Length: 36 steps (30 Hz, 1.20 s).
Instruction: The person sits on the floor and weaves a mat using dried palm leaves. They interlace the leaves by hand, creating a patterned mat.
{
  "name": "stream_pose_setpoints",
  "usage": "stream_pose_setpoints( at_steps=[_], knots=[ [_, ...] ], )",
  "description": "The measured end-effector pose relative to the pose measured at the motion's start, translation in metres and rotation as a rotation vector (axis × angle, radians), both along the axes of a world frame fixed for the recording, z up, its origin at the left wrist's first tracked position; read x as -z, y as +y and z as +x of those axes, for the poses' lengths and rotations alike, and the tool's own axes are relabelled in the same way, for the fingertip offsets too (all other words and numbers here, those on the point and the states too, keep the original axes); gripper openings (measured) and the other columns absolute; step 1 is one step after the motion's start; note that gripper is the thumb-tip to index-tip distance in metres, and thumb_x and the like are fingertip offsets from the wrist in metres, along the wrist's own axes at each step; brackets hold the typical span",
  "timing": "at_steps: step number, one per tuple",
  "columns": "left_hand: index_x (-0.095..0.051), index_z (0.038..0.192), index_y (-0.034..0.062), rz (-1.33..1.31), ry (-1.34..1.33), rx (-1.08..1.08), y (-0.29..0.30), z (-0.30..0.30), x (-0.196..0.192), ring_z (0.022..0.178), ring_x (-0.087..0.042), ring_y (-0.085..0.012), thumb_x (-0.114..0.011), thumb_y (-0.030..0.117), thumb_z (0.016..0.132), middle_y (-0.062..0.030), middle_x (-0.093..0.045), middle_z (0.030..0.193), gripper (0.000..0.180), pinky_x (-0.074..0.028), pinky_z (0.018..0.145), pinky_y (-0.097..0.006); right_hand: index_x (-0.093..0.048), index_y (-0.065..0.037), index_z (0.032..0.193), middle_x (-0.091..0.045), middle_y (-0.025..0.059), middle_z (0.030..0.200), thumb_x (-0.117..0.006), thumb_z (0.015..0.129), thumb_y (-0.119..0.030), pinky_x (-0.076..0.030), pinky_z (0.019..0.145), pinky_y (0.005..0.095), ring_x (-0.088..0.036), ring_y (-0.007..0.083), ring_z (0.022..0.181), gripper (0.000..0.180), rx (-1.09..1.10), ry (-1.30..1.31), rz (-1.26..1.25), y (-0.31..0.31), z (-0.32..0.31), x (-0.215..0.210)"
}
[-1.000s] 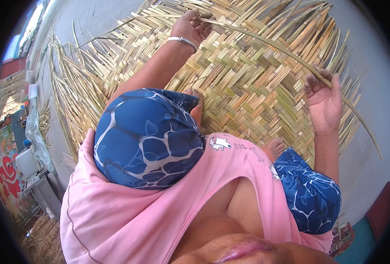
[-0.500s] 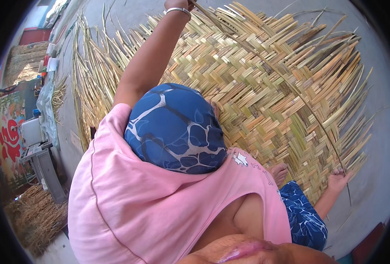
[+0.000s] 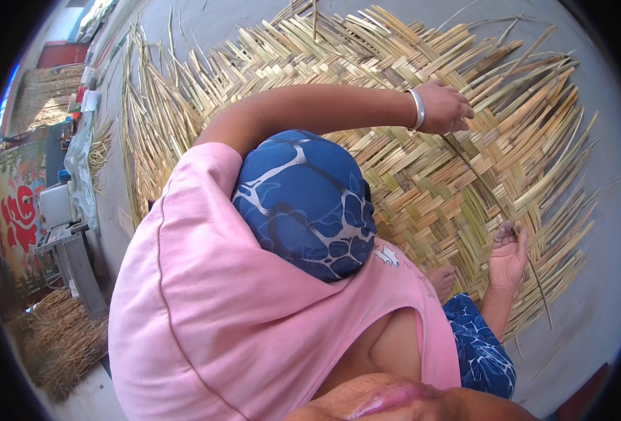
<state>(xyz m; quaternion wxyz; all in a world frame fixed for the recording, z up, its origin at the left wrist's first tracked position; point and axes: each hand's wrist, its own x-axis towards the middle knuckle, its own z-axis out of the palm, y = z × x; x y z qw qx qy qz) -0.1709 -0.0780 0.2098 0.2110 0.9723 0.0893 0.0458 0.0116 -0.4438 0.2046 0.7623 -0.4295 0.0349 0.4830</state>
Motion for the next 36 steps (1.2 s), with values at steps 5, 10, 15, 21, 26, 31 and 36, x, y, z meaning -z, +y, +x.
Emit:
stream_pose_setpoints(
  at_steps=[5, 10, 15, 21, 26, 31, 36],
  knots=[
    [-0.073, 0.116, 0.0170, -0.226, 0.189, 0.224, -0.048, 0.033, -0.041, 0.093, -0.071, -0.0334, -0.057, 0.042, 0.099, -0.0101, -0.075, 0.102, 0.035, -0.055, 0.084, -0.046, -0.057, 0.001, 0.128, -0.064, 0.0148, 0.126, -0.057, 0.105, -0.017, -0.056, 0.098, 0.0343, -0.063, 0.0238, 0.118, 0.030, 0.014, -0.079, 0.020, 0.036, -0.029, -0.042],
    [-0.074, 0.109, 0.0169, -0.036, 0.213, 0.355, -0.060, 0.053, -0.070, 0.093, -0.071, -0.0314, -0.061, 0.038, 0.097, -0.0069, -0.073, 0.100, 0.028, -0.056, 0.081, -0.047, -0.057, -0.001, 0.127, -0.065, 0.0139, 0.125, -0.059, 0.103, -0.014, -0.057, 0.097, 0.0338, -0.065, 0.0240, 0.117, 0.027, 0.073, -0.090, 0.023, 0.037, -0.030, -0.051],
    [-0.073, 0.103, 0.0146, 0.199, 0.152, 0.472, -0.069, 0.083, -0.067, 0.096, -0.069, -0.0322, -0.062, 0.032, 0.097, -0.0066, -0.068, 0.099, 0.022, -0.055, 0.082, -0.048, -0.059, -0.005, 0.120, -0.068, 0.0091, 0.113, -0.063, 0.102, -0.013, -0.059, 0.088, 0.0312, -0.069, 0.0210, 0.104, 0.021, 0.161, -0.123, -0.046, 0.034, -0.022, -0.046],
    [-0.074, 0.106, 0.0106, -0.136, 0.330, 0.432, -0.085, 0.112, -0.078, 0.095, -0.071, -0.0312, -0.069, 0.032, 0.092, -0.0099, -0.073, 0.099, 0.026, -0.056, 0.084, -0.045, -0.061, -0.008, 0.115, -0.067, 0.0021, 0.100, -0.066, 0.101, -0.015, -0.058, 0.074, 0.0292, -0.068, 0.0163, 0.086, 0.017, 0.249, -0.202, -0.092, 0.020, -0.004, -0.037],
    [-0.073, 0.104, 0.0048, -1.193, 0.711, 0.201, -0.081, 0.131, -0.075, 0.084, -0.070, -0.0137, -0.077, 0.030, 0.091, -0.0041, -0.074, 0.091, 0.028, -0.055, 0.075, -0.030, -0.063, -0.010, 0.111, -0.066, 0.0011, 0.097, -0.067, 0.101, -0.021, -0.054, 0.066, 0.0281, -0.064, 0.0131, 0.078, 0.015, 0.226, -0.362, -0.060, 0.009, 0.000, -0.064],
    [-0.069, 0.104, 0.0044, -1.566, 0.898, 0.569, -0.080, 0.125, -0.088, 0.073, -0.065, -0.0067, -0.076, 0.023, 0.093, 0.0010, -0.070, 0.084, 0.023, -0.053, 0.065, -0.024, -0.063, -0.007, 0.109, -0.067, 0.0071, 0.100, -0.068, 0.100, -0.021, -0.054, 0.066, 0.0289, -0.063, 0.0142, 0.075, 0.017, 0.106, -0.588, 0.064, 0.010, -0.003, -0.105],
    [-0.065, 0.095, 0.0050, -1.528, 0.873, 0.705, -0.089, 0.115, -0.102, 0.070, -0.064, -0.0076, -0.081, 0.022, 0.089, 0.0019, -0.068, 0.082, 0.024, -0.050, 0.064, -0.024, -0.062, -0.004, 0.111, -0.067, 0.0092, 0.098, -0.069, 0.099, -0.017, -0.055, 0.065, 0.0282, -0.063, 0.0152, 0.072, 0.019, 0.004, -0.814, 0.110, 0.007, -0.008, -0.126]
  ],
)
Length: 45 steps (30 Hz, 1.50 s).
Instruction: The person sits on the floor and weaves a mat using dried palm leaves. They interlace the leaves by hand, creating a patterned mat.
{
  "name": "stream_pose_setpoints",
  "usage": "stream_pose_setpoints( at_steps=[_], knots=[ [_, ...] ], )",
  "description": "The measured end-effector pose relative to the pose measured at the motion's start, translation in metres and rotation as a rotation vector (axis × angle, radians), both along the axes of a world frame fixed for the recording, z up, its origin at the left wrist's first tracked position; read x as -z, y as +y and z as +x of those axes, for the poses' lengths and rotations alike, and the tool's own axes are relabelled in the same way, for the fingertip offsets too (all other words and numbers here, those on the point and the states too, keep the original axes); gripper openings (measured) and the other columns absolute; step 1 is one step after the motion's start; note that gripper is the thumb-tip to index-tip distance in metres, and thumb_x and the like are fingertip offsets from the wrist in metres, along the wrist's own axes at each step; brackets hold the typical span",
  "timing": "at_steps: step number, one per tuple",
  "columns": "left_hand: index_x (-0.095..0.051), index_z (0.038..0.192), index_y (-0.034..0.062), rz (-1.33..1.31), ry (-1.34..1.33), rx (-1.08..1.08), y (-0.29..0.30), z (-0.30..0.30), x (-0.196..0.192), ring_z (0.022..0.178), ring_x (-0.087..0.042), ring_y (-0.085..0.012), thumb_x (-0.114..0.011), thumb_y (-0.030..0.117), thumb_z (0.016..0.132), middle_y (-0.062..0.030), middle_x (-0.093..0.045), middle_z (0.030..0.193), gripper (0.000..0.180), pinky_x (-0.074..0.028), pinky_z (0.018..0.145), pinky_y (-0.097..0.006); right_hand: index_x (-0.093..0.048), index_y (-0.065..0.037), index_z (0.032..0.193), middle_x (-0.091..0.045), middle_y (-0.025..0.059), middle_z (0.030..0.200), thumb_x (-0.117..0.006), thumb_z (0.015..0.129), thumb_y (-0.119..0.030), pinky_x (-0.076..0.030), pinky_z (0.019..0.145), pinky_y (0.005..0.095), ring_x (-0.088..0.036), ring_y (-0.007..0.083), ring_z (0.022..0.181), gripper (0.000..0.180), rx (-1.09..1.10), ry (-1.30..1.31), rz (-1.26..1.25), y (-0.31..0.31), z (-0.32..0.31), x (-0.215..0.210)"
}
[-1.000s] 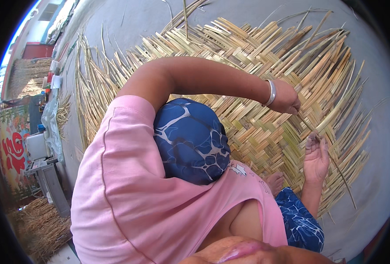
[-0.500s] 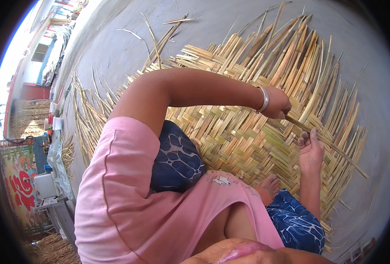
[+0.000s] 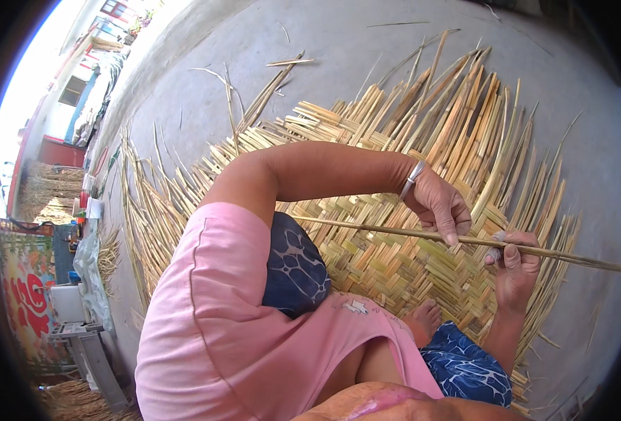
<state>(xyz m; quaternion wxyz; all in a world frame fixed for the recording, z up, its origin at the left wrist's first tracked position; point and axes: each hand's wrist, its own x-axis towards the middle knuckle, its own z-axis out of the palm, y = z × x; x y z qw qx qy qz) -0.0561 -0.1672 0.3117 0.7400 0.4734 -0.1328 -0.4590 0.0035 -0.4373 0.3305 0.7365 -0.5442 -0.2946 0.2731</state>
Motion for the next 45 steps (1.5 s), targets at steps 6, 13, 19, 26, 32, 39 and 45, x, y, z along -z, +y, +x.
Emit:
stream_pose_setpoints(
  at_steps=[6, 13, 19, 26, 32, 39, 45],
  knots=[
    [-0.062, 0.090, 0.0044, 0.484, -0.327, -0.247, 0.003, 0.001, 0.022, 0.073, -0.067, -0.0138, -0.085, 0.022, 0.083, -0.0033, -0.068, 0.081, 0.030, -0.052, 0.065, -0.028, -0.062, -0.002, 0.116, -0.066, 0.0041, 0.094, -0.066, 0.101, -0.018, -0.055, 0.065, 0.0269, -0.064, 0.0121, 0.072, 0.023, 0.123, 0.249, -0.161, 0.011, -0.003, 0.023],
    [-0.064, 0.094, -0.0001, 1.015, -0.656, -0.304, -0.004, -0.003, 0.011, 0.074, -0.072, -0.0202, -0.080, 0.025, 0.083, -0.0129, -0.072, 0.084, 0.032, -0.057, 0.067, -0.034, -0.065, -0.006, 0.116, -0.068, 0.0019, 0.092, -0.068, 0.100, -0.021, -0.055, 0.064, 0.0264, -0.067, 0.0124, 0.072, 0.022, 0.213, 0.359, -0.221, 0.024, -0.008, 0.054],
    [-0.067, 0.098, -0.0006, 1.001, -0.274, -0.252, -0.007, 0.014, 0.001, 0.061, -0.069, -0.0142, -0.073, 0.026, 0.093, -0.0079, -0.071, 0.073, 0.027, -0.058, 0.058, -0.029, -0.068, -0.008, 0.107, -0.069, -0.0004, 0.090, -0.074, 0.096, -0.023, -0.056, 0.067, 0.0269, -0.068, 0.0118, 0.075, 0.019, 0.281, 0.432, -0.243, 0.030, 0.011, 0.067],
    [-0.071, 0.099, 0.0001, 1.029, -0.428, -0.266, -0.020, 0.012, -0.008, 0.057, -0.067, -0.0125, -0.071, 0.026, 0.095, -0.0058, -0.069, 0.069, 0.026, -0.056, 0.056, -0.029, -0.071, -0.013, 0.101, -0.071, -0.0022, 0.086, -0.078, 0.093, -0.023, -0.048, 0.060, 0.0222, -0.066, 0.0091, 0.076, 0.015, 0.419, 0.409, -0.258, 0.024, 0.039, 0.089],
    [-0.069, 0.095, 0.0006, 1.008, -0.377, -0.234, -0.010, 0.013, 0.004, 0.058, -0.067, -0.0124, -0.071, 0.025, 0.096, -0.0065, -0.070, 0.070, 0.025, -0.056, 0.057, -0.029, -0.071, -0.009, 0.096, -0.071, -0.0004, 0.085, -0.080, 0.091, -0.024, -0.049, 0.060, 0.0224, -0.066, 0.0095, 0.078, 0.017, 0.441, 0.352, -0.312, 0.018, 0.047, 0.099],
    [-0.068, 0.091, 0.0002, 0.971, -0.316, -0.175, -0.003, 0.009, 0.001, 0.056, -0.064, -0.0116, -0.071, 0.023, 0.095, -0.0060, -0.069, 0.069, 0.023, -0.052, 0.055, -0.029, -0.069, -0.007, 0.101, -0.071, 0.0016, 0.089, -0.082, 0.088, -0.020, -0.052, 0.060, 0.0245, -0.066, 0.0125, 0.079, 0.022, 0.629, 0.419, -0.310, -0.028, 0.090, 0.119],
    [-0.068, 0.090, 0.0013, 1.238, -0.477, -0.240, 0.022, 0.001, 0.020, 0.064, -0.068, -0.0181, -0.073, 0.027, 0.091, -0.0092, -0.067, 0.069, 0.026, -0.053, 0.065, -0.036, -0.067, -0.001, 0.104, -0.071, 0.0061, 0.090, -0.080, 0.089, -0.014, -0.058, 0.063, 0.0293, -0.066, 0.0156, 0.077, 0.025, 0.665, 0.386, -0.238, -0.051, 0.112, 0.125]
  ],
)
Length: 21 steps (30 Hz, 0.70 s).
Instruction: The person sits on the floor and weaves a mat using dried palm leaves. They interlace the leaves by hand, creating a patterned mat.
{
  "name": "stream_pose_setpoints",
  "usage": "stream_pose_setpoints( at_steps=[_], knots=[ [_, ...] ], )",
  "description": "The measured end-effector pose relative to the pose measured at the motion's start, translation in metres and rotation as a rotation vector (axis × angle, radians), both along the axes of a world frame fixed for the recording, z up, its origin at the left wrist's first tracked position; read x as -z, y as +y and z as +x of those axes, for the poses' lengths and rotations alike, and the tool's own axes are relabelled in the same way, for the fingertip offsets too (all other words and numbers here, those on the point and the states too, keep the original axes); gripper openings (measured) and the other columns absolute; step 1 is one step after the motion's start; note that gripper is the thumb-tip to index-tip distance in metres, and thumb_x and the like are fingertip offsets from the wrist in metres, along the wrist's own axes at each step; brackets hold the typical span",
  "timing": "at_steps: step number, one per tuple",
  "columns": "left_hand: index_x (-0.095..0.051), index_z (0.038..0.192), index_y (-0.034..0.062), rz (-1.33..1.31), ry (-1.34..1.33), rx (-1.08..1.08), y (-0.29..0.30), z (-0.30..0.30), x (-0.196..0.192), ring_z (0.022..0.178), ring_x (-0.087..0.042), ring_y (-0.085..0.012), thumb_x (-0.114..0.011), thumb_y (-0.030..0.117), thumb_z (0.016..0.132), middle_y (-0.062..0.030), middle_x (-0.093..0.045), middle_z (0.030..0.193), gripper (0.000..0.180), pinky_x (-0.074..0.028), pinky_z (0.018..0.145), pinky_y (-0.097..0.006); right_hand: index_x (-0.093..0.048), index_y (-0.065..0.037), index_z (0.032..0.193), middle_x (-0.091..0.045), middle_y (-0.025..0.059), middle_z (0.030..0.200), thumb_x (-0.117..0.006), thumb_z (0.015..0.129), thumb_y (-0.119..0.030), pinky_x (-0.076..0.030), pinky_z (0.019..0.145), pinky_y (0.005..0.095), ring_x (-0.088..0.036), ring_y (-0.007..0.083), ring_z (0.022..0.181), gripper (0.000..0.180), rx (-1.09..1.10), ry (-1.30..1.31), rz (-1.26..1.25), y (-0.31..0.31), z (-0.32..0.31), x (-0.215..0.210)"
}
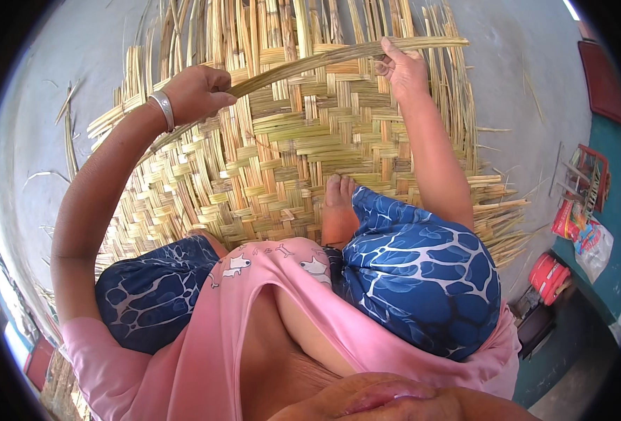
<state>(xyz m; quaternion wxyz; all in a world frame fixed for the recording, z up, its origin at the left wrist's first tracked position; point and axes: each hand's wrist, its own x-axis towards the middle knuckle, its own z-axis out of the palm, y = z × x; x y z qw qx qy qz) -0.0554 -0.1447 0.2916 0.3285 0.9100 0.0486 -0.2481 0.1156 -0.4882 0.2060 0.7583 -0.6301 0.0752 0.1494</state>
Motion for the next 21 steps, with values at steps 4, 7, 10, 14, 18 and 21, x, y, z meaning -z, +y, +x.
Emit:
stream_pose_setpoints(
  at_steps=[4, 7, 10, 14, 18, 21],
  knots=[
    [-0.067, 0.090, 0.0038, 0.355, -0.061, 0.117, 0.034, 0.007, 0.022, 0.076, -0.069, -0.0268, -0.073, 0.031, 0.090, -0.0134, -0.069, 0.076, 0.027, -0.053, 0.073, -0.041, -0.066, 0.001, 0.102, -0.069, 0.0106, 0.090, -0.078, 0.090, -0.008, -0.062, 0.067, 0.0348, -0.067, 0.0196, 0.077, 0.020, 0.033, -0.057, 0.127, -0.009, 0.020, 0.000],
    [-0.070, 0.098, 0.0091, 0.510, -0.074, 0.130, 0.045, 0.015, 0.033, 0.087, -0.071, -0.0327, -0.070, 0.029, 0.092, -0.0131, -0.072, 0.090, 0.020, -0.055, 0.080, -0.047, -0.063, 0.003, 0.104, -0.069, 0.0128, 0.093, -0.078, 0.089, -0.006, -0.064, 0.069, 0.0377, -0.068, 0.0229, 0.079, 0.023, 0.079, -0.081, 0.161, -0.017, 0.028, 0.011],
    [-0.069, 0.103, 0.0110, 0.669, -0.227, 0.125, 0.075, 0.019, 0.049, 0.089, -0.070, -0.0351, -0.066, 0.027, 0.094, -0.0136, -0.072, 0.090, 0.018, -0.054, 0.080, -0.050, -0.060, 0.004, 0.108, -0.067, 0.0172, 0.102, -0.076, 0.090, -0.003, -0.065, 0.075, 0.0424, -0.069, 0.0278, 0.086, 0.025, 0.157, -0.043, 0.175, -0.018, 0.033, 0.020],
    [-0.069, 0.122, 0.0076, 0.715, -0.113, -0.033, 0.084, 0.037, 0.054, 0.106, -0.068, -0.0400, -0.062, 0.016, 0.091, -0.0233, -0.072, 0.108, 0.033, -0.054, 0.091, -0.049, -0.056, 0.004, 0.113, -0.065, 0.0179, 0.108, -0.071, 0.094, -0.002, -0.064, 0.083, 0.0447, -0.068, 0.0311, 0.096, 0.025, 0.097, -0.029, 0.290, -0.001, 0.022, 0.002],
    [-0.074, 0.112, 0.0100, 0.610, -0.243, -0.211, 0.122, 0.045, 0.102, 0.103, -0.069, -0.0388, -0.054, 0.010, 0.089, -0.0205, -0.073, 0.106, 0.031, -0.054, 0.089, -0.048, -0.054, 0.003, 0.117, -0.063, 0.0187, 0.113, -0.068, 0.098, -0.009, -0.061, 0.089, 0.0459, -0.065, 0.0343, 0.110, 0.027, 0.027, 0.033, 0.385, 0.023, 0.028, 0.006],
    [-0.075, 0.113, 0.0117, 0.442, -0.254, -0.406, 0.124, 0.048, 0.108, 0.095, -0.073, -0.0326, -0.060, 0.021, 0.091, -0.0152, -0.076, 0.103, 0.028, -0.056, 0.088, -0.043, -0.052, 0.005, 0.123, -0.063, 0.0211, 0.120, -0.062, 0.103, -0.020, -0.058, 0.095, 0.0432, -0.065, 0.0332, 0.112, 0.034, -0.141, 0.045, 0.321, 0.041, 0.027, -0.003]
  ],
)
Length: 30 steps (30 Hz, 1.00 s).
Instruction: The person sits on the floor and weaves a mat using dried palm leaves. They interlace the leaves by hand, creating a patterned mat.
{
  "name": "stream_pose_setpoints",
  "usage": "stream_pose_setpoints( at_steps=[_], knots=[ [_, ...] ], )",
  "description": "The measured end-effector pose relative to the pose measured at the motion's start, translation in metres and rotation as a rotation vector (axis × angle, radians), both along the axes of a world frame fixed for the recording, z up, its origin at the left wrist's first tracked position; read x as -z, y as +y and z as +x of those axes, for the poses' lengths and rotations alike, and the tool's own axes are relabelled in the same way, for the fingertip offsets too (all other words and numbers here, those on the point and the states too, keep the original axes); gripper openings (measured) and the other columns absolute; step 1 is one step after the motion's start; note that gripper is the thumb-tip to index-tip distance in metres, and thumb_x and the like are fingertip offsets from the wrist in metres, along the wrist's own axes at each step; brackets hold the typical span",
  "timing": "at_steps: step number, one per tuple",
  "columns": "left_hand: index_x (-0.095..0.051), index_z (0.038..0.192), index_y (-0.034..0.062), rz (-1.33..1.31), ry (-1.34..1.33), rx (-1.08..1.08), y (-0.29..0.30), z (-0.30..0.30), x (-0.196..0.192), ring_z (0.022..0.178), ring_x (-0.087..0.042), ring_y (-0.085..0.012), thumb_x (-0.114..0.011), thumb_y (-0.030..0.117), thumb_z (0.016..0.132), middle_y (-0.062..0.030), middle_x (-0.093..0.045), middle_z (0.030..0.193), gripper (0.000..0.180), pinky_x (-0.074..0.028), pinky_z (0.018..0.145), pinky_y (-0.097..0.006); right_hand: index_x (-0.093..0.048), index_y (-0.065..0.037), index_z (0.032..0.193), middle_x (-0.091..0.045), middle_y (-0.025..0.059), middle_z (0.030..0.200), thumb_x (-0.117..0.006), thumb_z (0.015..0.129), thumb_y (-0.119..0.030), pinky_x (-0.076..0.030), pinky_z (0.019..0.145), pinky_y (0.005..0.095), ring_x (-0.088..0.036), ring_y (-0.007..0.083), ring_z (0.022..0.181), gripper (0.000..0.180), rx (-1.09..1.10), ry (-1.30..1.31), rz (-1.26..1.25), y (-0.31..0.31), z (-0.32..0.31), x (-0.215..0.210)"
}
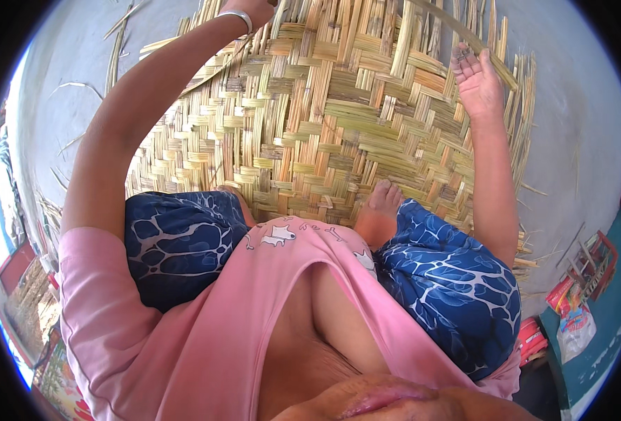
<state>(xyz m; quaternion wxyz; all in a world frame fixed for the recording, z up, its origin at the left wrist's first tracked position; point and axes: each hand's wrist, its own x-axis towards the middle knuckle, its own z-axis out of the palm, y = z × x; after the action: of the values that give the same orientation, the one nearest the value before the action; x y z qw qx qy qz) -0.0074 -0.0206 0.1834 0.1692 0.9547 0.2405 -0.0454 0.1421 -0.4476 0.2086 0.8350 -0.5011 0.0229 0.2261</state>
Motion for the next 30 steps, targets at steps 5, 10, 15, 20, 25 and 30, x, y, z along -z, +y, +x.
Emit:
stream_pose_setpoints(
  at_steps=[5, 10, 15, 20, 25, 30],
  knots=[
    [-0.073, 0.113, 0.0056, -0.511, -0.221, -0.111, -0.017, 0.014, -0.006, 0.067, -0.072, -0.0206, -0.061, 0.015, 0.094, -0.0111, -0.074, 0.082, 0.024, -0.059, 0.061, -0.035, -0.050, 0.006, 0.132, -0.062, 0.0209, 0.128, -0.062, 0.103, -0.034, -0.056, 0.100, 0.0383, -0.065, 0.0273, 0.115, 0.051, -0.383, -0.138, -0.279, 0.032, -0.001, -0.019],
    [-0.071, 0.118, 0.0035, -0.624, -0.236, -0.068, -0.049, 0.041, -0.028, 0.064, -0.071, -0.0187, -0.061, 0.011, 0.093, -0.0119, -0.074, 0.084, 0.028, -0.059, 0.057, -0.035, -0.047, 0.002, 0.146, -0.060, 0.0144, 0.137, -0.059, 0.104, -0.038, -0.051, 0.105, 0.0339, -0.064, 0.0207, 0.120, 0.060, -0.633, -0.417, -0.668, 0.083, 0.000, -0.040],
    [-0.074, 0.114, 0.0088, -0.191, -0.183, 0.022, -0.048, 0.069, -0.019, 0.083, -0.074, -0.0296, -0.073, 0.026, 0.088, -0.0168, -0.075, 0.099, 0.031, -0.060, 0.074, -0.042, -0.048, -0.002, 0.149, -0.064, 0.0143, 0.132, -0.056, 0.106, -0.036, -0.052, 0.100, 0.0319, -0.065, 0.0197, 0.119, 0.055, -0.707, -0.559, -0.982, 0.094, 0.064, -0.012],
    [-0.077, 0.103, 0.0052, 0.404, 0.169, 0.312, -0.030, 0.099, -0.028, 0.100, -0.071, -0.0355, -0.078, 0.036, 0.083, -0.0180, -0.074, 0.104, 0.037, -0.057, 0.086, -0.045, -0.059, 0.000, 0.127, -0.071, 0.0181, 0.113, -0.066, 0.097, -0.017, -0.060, 0.073, 0.0430, -0.072, 0.0302, 0.091, 0.036, -0.559, -0.435, -1.056, 0.123, 0.050, -0.047],
    [-0.078, 0.097, 0.0038, 0.619, 0.077, 0.529, -0.027, 0.123, -0.014, 0.098, -0.073, -0.0336, -0.065, 0.028, 0.090, -0.0171, -0.075, 0.102, 0.029, -0.058, 0.084, -0.045, -0.058, 0.000, 0.135, -0.070, 0.0154, 0.116, -0.055, 0.104, -0.013, -0.059, 0.087, 0.0344, -0.069, 0.0223, 0.100, 0.034, -0.676, -0.455, -1.108, 0.129, 0.048, -0.069],
    [-0.079, 0.100, 0.0057, 0.560, 0.121, 0.482, -0.043, 0.142, -0.013, 0.098, -0.073, -0.0322, -0.058, 0.020, 0.092, -0.0165, -0.075, 0.107, 0.027, -0.058, 0.083, -0.046, -0.066, 0.000, 0.118, -0.072, 0.0122, 0.096, -0.064, 0.100, -0.016, -0.057, 0.066, 0.0311, -0.069, 0.0183, 0.080, 0.024, -0.676, -0.464, -1.144, 0.132, 0.048, -0.078]
  ],
)
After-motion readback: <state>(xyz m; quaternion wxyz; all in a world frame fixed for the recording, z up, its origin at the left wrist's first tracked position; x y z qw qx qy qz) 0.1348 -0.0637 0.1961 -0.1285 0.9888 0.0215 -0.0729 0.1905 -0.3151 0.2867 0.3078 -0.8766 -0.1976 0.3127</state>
